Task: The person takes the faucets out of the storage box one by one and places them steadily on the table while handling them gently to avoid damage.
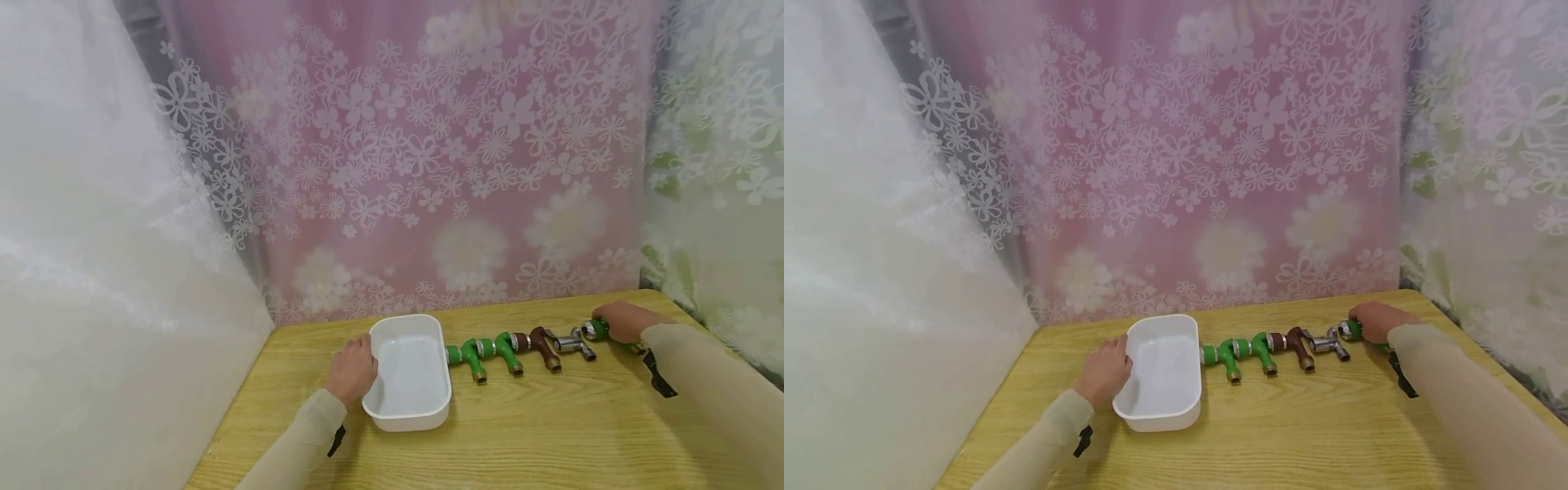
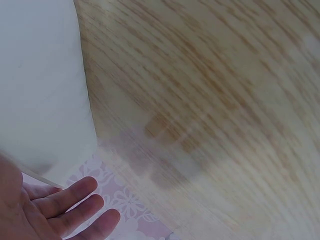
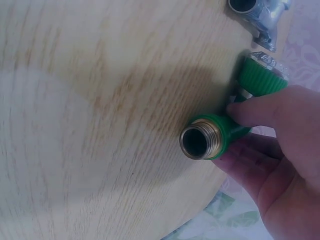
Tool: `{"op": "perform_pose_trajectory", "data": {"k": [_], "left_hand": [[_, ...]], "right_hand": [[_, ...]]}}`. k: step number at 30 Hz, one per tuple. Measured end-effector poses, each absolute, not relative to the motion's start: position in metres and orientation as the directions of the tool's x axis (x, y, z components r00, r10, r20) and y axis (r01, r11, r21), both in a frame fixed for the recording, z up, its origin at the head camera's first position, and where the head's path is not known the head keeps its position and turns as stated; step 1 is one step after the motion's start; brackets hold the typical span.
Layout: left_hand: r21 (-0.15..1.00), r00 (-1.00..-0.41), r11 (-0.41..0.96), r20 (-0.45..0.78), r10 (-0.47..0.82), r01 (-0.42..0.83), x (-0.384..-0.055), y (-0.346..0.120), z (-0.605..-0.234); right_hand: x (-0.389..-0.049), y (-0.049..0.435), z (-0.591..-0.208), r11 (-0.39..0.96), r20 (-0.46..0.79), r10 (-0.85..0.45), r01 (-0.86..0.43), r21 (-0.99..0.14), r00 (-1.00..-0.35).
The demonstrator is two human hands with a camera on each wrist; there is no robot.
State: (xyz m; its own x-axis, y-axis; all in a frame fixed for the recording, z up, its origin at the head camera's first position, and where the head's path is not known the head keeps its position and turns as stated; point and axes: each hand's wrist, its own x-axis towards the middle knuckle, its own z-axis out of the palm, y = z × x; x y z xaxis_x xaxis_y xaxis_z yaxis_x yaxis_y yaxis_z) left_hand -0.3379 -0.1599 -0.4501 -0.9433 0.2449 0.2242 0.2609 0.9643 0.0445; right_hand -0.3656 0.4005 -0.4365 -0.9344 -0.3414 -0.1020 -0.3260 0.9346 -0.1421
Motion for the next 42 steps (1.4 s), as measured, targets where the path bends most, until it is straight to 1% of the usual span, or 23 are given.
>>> {"op": "perform_pose_trajectory", "data": {"k": [16, 27, 36, 39, 42], "left_hand": [[0.046, -0.938, 0.962, 0.243, 0.249, 0.268, -0.339, -0.163, -0.453], [0.059, -0.940, 0.961, 0.232, 0.251, 0.271, -0.341, -0.162, -0.450], [0.055, -0.944, 0.963, 0.217, 0.248, 0.266, -0.341, -0.158, -0.450], [0.052, -0.946, 0.963, 0.209, 0.248, 0.264, -0.341, -0.160, -0.450], [0.054, -0.943, 0.960, 0.211, 0.256, 0.273, -0.341, -0.162, -0.450]], "right_hand": [[-0.373, 0.398, -0.441, 0.930, -0.093, -0.352, -0.336, -0.148, -0.931], [-0.371, 0.397, -0.439, 0.930, -0.081, -0.350, -0.336, -0.147, -0.933], [-0.367, 0.404, -0.437, 0.945, -0.149, -0.295, -0.265, -0.190, -0.944], [-0.364, 0.404, -0.437, 0.946, -0.135, -0.302, -0.280, -0.161, -0.944], [-0.358, 0.398, -0.433, 0.942, -0.089, -0.323, -0.311, -0.124, -0.942]]}}
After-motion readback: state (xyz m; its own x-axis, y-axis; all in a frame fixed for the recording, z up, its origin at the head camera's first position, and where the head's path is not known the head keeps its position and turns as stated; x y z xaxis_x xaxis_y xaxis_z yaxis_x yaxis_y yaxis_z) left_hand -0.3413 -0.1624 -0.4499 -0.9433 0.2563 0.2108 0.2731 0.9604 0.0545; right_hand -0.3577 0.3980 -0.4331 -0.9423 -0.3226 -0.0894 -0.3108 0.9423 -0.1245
